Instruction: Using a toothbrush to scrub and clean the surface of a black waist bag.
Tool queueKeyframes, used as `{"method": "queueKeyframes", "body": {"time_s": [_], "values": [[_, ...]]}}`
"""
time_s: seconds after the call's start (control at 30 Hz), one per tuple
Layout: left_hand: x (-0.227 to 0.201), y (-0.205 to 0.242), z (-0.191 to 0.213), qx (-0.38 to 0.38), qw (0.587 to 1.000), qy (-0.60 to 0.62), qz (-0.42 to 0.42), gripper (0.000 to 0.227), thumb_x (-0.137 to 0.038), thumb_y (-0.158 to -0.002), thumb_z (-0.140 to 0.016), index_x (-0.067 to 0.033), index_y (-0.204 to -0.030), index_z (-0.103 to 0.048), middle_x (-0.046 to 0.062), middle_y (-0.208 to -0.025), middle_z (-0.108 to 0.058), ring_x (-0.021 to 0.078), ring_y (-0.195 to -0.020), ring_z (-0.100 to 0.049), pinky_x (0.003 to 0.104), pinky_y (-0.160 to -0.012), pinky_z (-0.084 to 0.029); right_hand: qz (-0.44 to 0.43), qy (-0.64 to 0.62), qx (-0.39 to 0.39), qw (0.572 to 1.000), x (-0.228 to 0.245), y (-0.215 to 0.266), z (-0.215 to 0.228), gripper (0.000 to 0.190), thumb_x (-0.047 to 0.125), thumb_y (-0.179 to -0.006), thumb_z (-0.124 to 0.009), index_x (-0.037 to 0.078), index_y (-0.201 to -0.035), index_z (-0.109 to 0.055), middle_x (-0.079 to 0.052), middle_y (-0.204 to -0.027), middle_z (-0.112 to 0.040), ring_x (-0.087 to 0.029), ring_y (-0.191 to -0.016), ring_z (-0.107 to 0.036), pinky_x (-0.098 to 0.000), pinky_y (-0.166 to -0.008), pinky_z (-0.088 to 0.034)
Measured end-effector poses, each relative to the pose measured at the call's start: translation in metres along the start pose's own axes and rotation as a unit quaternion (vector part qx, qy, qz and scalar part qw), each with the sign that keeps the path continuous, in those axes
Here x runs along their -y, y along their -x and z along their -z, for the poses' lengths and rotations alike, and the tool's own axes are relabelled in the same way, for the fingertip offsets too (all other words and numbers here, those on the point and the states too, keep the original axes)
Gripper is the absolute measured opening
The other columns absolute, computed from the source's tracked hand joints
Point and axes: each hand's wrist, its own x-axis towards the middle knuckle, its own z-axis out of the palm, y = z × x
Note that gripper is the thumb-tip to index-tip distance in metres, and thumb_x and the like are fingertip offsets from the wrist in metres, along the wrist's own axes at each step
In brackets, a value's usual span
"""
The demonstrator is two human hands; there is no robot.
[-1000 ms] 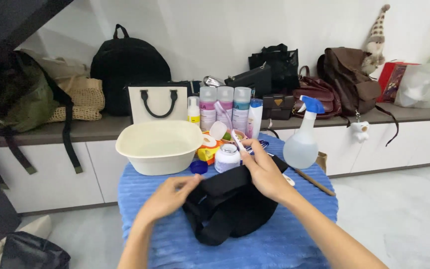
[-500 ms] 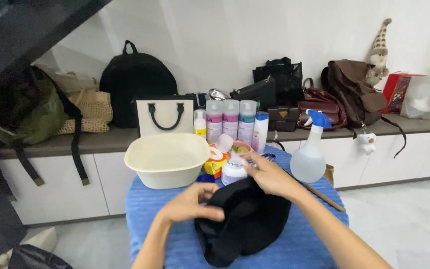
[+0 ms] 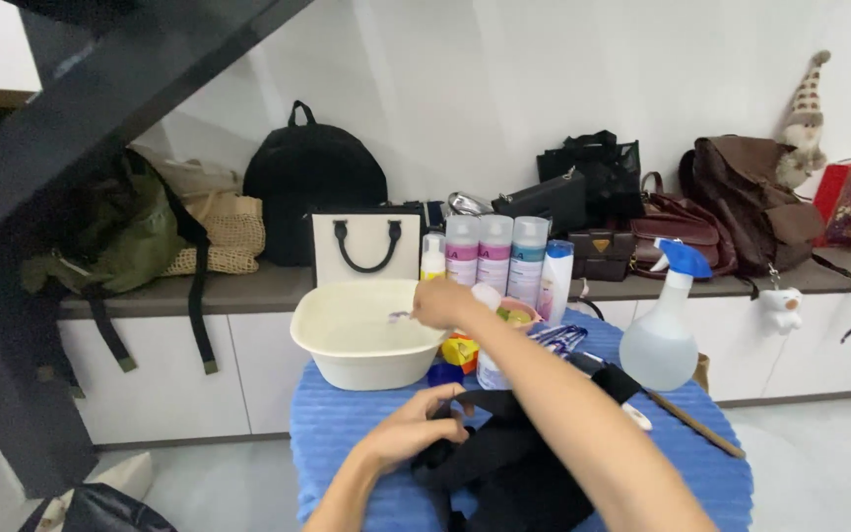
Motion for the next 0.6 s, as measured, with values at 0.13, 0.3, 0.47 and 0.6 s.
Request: {"method": "queueKeyframes", "body": {"time_s": [0.13, 0.3, 0.47, 0.6], "values": [[-0.001, -0.001, 0.001, 0.002, 1.000, -0.014, 0.001, 0.029, -0.006, -0.077, -0.062, -0.0089, -0.105, -0.063, 0.004, -0.088, -0.064, 0.0106, -0.081, -0.061, 0.022, -0.076, -0.049, 0.057, 0.070, 0.091, 0.992, 0.013, -0.033, -0.016, 0.024, 0.028, -0.083, -0.070, 0.004, -0.088, -0.066, -0.012, -0.085, -0.072, -0.026, -0.081, -0.066, -0.0372, -0.063, -0.050], [-0.002, 0.001, 0.001, 0.045, 0.997, 0.034, -0.044, 0.030, -0.001, -0.077, -0.056, -0.0036, -0.107, -0.059, 0.001, -0.070, -0.051, 0.0096, -0.071, -0.046, 0.021, -0.074, -0.038, 0.091, -0.134, 0.066, 0.985, 0.009, 0.001, 0.037, 0.035, 0.034, -0.095, -0.068, 0.016, -0.123, -0.078, -0.008, -0.082, -0.075, -0.013, -0.068, -0.057, -0.0270, -0.052, -0.041], [-0.020, 0.010, -0.003, 0.025, 0.999, 0.019, -0.021, 0.035, 0.001, -0.077, -0.060, -0.0073, -0.111, -0.066, 0.005, -0.084, -0.069, 0.0089, -0.075, -0.063, 0.021, -0.079, -0.052, 0.026, -0.006, 0.068, 0.997, 0.021, 0.073, 0.064, 0.037, 0.021, -0.096, -0.061, 0.019, -0.132, -0.069, -0.008, -0.120, -0.068, -0.020, -0.091, -0.059, -0.0368, -0.085, -0.052], [-0.014, 0.010, -0.001, 0.069, 0.992, 0.069, -0.077, 0.033, 0.006, -0.089, -0.070, -0.0009, -0.121, -0.066, 0.009, -0.087, -0.070, 0.0126, -0.069, -0.065, 0.025, -0.069, -0.058, 0.018, 0.014, 0.056, 0.998, 0.004, 0.084, 0.057, 0.042, 0.010, -0.093, -0.059, 0.019, -0.132, -0.070, -0.008, -0.130, -0.071, -0.026, -0.112, -0.069, -0.0394, -0.092, -0.055]]}}
